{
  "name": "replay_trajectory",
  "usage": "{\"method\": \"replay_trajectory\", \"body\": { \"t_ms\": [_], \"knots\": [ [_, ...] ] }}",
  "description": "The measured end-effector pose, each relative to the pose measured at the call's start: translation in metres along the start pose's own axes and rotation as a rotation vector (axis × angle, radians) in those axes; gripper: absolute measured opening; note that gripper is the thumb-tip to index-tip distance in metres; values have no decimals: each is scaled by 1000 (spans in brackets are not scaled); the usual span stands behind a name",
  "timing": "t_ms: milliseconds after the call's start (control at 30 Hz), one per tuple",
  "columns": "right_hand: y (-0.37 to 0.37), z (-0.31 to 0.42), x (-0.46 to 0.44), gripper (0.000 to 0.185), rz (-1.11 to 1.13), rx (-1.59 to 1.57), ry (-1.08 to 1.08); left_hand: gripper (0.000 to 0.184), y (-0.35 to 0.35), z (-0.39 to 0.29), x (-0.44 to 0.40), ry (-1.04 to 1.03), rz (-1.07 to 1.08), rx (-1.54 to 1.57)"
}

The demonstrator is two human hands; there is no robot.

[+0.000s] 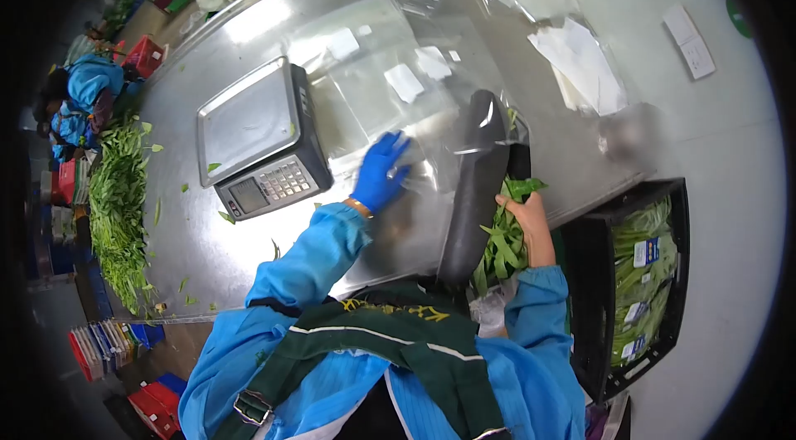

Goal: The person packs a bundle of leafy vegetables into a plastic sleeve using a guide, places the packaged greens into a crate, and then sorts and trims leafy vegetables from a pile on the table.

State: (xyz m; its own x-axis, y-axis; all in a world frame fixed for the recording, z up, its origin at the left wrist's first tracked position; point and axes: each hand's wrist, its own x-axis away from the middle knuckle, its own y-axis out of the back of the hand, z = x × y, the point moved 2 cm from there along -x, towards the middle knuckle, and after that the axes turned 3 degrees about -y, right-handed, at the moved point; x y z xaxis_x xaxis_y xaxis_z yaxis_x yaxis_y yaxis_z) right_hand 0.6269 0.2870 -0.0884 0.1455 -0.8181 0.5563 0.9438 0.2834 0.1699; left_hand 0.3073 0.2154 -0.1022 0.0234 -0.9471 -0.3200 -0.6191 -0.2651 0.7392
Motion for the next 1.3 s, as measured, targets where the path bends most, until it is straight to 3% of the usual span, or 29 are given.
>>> {"method": "replay_trajectory", "body": {
  "t_ms": [33,100,167,267,400,467,533,567,600,667,733,767,833,933,967,1000,1067,1100,1133,1167,1200,1233,1267,1300],
  "knots": [
    [0,5,6,33,-16,-5,-15,58,-14,5,-7,-10,176,-211],
    [-2,0,1,38,-32,-24,34,63,-28,35,-9,64,338,-262],
    [3,8,8,40,-35,-105,-11,70,-16,55,-20,29,422,-384],
    [8,2,2,40,-85,-42,-31,64,29,74,-33,185,611,-566],
    [10,-12,-10,41,-22,-10,10,51,49,99,-33,214,381,-740],
    [5,-13,-11,41,-37,-28,42,42,34,80,-25,67,37,-21],
    [-3,-6,-9,40,-41,85,55,42,-14,58,-7,501,149,836],
    [-6,-7,-10,39,-55,122,52,51,-30,38,2,607,243,1054],
    [-11,-6,-10,39,-69,164,48,62,-37,15,6,721,371,1007],
    [-30,18,10,33,-164,280,107,92,-55,-8,13,468,327,956],
    [-42,32,19,33,-117,386,179,92,-60,-14,15,493,287,810],
    [-43,23,12,38,-1,279,234,92,-59,-11,14,496,259,811],
    [-50,25,5,41,-19,171,194,106,-39,-12,17,667,451,710],
    [-42,7,-28,38,14,-12,146,109,-42,7,34,634,449,611],
    [-38,2,-40,38,9,-129,92,102,-49,13,38,518,413,420],
    [-35,-9,-55,38,49,-104,101,100,-39,7,37,566,476,479],
    [-31,-27,-81,55,-95,113,293,100,-49,12,41,508,405,449],
    [-39,-13,-67,61,-188,121,280,100,-48,13,40,519,381,451],
    [-44,-8,-63,61,-171,132,291,100,-50,14,39,564,483,433],
    [-45,-3,-59,62,-295,147,361,100,-52,15,40,607,587,416],
    [-46,1,-58,63,-419,158,431,100,-40,7,38,615,570,419],
    [-43,-2,-67,63,-405,162,439,101,-19,-9,36,666,610,478],
    [-34,-12,-84,59,-503,377,641,101,-7,-17,37,716,652,538],
    [-34,-10,-86,55,-601,594,841,93,-13,-12,39,725,563,551]
  ]
}}
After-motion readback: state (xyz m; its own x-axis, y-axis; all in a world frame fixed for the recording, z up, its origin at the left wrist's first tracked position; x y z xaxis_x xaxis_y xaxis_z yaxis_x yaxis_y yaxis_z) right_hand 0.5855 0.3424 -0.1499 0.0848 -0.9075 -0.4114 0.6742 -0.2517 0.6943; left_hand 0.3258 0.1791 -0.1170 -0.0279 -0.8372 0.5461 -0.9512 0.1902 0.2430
